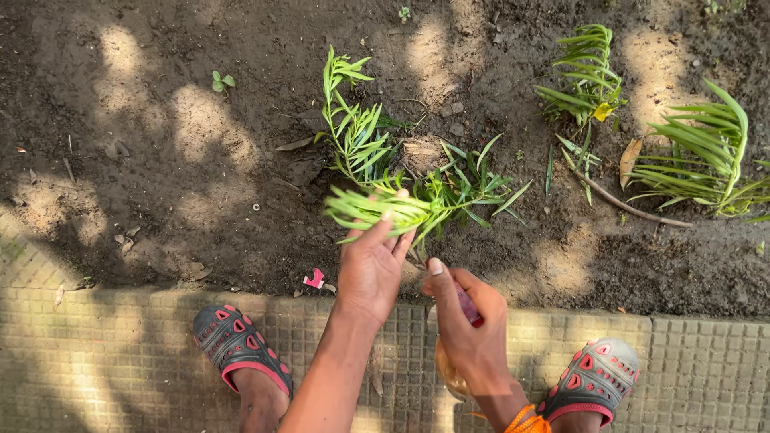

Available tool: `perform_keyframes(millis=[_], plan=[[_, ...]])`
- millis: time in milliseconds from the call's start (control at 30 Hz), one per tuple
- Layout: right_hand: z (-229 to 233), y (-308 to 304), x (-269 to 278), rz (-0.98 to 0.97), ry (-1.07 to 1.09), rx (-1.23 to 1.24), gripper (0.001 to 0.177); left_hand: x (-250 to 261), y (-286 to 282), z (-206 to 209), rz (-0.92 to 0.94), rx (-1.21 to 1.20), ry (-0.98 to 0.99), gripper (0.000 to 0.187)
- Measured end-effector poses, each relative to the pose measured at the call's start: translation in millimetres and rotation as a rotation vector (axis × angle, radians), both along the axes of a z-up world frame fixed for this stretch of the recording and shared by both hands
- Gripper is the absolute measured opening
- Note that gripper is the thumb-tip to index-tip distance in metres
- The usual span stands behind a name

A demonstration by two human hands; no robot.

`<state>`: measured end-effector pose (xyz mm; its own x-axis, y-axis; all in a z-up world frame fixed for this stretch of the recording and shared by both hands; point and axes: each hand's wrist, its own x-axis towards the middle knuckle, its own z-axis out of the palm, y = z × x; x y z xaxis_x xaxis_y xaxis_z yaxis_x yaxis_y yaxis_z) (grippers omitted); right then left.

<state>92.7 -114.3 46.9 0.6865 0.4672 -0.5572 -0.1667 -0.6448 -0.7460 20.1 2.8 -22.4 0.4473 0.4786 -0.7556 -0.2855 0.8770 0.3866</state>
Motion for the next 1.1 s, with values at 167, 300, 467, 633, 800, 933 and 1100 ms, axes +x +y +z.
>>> perform_keyframes(millis=[167,300,467,633,800,933,1100], plan=[[-7.1,-8.8,-0.8,-0.004,0.01,-0.069,0.046,0.1,-8.2,-15.2,0.054,-0.025,-0.012,0.065],[-7.0,-10.9,0.8,-0.012,0.018,-0.065,0.045,5.2,-11.1,-23.1,0.139,-0.102,0.041,0.06],[-3.6,-9.8,-2.6,-0.049,-0.007,-0.043,0.042,12.9,-17.8,-37.1,0.124,-0.155,0.342,0.05],[-4.4,-13.9,-0.3,-0.011,-0.012,-0.092,0.045,2.9,-23.3,-53.0,0.109,-0.194,0.359,0.043],[-6.1,-17.0,0.3,0.044,-0.017,-0.026,0.04,1.0,-24.2,-54.5,0.171,-0.279,0.154,0.048],[-8.3,-19.6,-3.8,0.012,0.042,-0.15,0.044,3.8,-23.3,-45.7,0.233,-0.289,0.07,0.05],[-14.8,-23.7,-5.3,0.01,0.026,-0.163,0.043,3.1,-28.7,-49.3,0.276,-0.267,-0.045,0.048]])
